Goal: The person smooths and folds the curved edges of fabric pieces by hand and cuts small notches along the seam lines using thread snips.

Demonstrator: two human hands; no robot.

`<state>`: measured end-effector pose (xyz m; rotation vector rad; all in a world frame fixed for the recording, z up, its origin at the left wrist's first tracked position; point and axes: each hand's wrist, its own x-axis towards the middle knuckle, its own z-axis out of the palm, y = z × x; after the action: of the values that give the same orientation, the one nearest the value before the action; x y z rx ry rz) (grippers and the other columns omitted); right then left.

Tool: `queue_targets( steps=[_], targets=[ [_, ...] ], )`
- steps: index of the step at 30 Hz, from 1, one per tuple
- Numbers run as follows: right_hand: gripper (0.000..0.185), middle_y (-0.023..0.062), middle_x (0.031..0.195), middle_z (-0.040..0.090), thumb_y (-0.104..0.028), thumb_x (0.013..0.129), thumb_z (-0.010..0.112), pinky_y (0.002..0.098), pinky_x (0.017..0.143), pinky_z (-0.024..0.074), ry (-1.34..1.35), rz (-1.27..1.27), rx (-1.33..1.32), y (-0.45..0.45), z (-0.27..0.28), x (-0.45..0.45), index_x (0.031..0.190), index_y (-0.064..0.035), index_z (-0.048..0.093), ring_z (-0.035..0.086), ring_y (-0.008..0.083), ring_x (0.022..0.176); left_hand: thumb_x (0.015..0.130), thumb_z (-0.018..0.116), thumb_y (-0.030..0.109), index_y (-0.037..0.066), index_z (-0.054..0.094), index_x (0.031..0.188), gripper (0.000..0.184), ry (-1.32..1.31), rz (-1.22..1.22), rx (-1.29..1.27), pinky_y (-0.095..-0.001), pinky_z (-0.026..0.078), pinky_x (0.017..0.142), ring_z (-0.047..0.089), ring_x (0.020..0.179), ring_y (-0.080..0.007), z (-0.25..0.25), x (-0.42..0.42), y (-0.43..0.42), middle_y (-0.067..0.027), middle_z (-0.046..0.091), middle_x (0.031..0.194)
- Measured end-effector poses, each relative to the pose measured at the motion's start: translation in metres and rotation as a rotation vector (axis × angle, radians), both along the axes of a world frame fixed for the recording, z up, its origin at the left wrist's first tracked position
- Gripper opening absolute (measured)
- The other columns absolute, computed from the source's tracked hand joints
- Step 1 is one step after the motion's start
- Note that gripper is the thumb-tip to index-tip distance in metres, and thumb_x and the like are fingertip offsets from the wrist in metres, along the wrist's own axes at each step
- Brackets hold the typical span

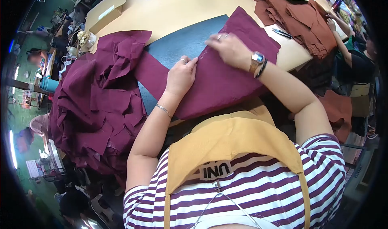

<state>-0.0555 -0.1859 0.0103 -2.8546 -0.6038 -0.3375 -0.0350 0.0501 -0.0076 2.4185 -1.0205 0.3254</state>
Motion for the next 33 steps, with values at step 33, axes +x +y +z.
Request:
queue_targets(
  steps=[33],
  targets=[
    [0.043, 0.0186, 0.126, 0.052, -0.010, 0.091, 0.047, 0.0458, 0.091, 0.0494, 0.094, 0.104, -0.089, 0.080, -0.004, -0.040, 0.134, -0.0137, 0.052, 0.055, 0.0318, 0.114, 0.086, 0.066, 0.021, 0.019, 0.072, 0.092, 0.009, -0.044, -0.120, 0.326, -0.0646, 0.023, 0.109, 0.061, 0.100, -0.0199, 0.029, 0.014, 0.067, 0.0011, 0.066, 0.095]
  ],
)
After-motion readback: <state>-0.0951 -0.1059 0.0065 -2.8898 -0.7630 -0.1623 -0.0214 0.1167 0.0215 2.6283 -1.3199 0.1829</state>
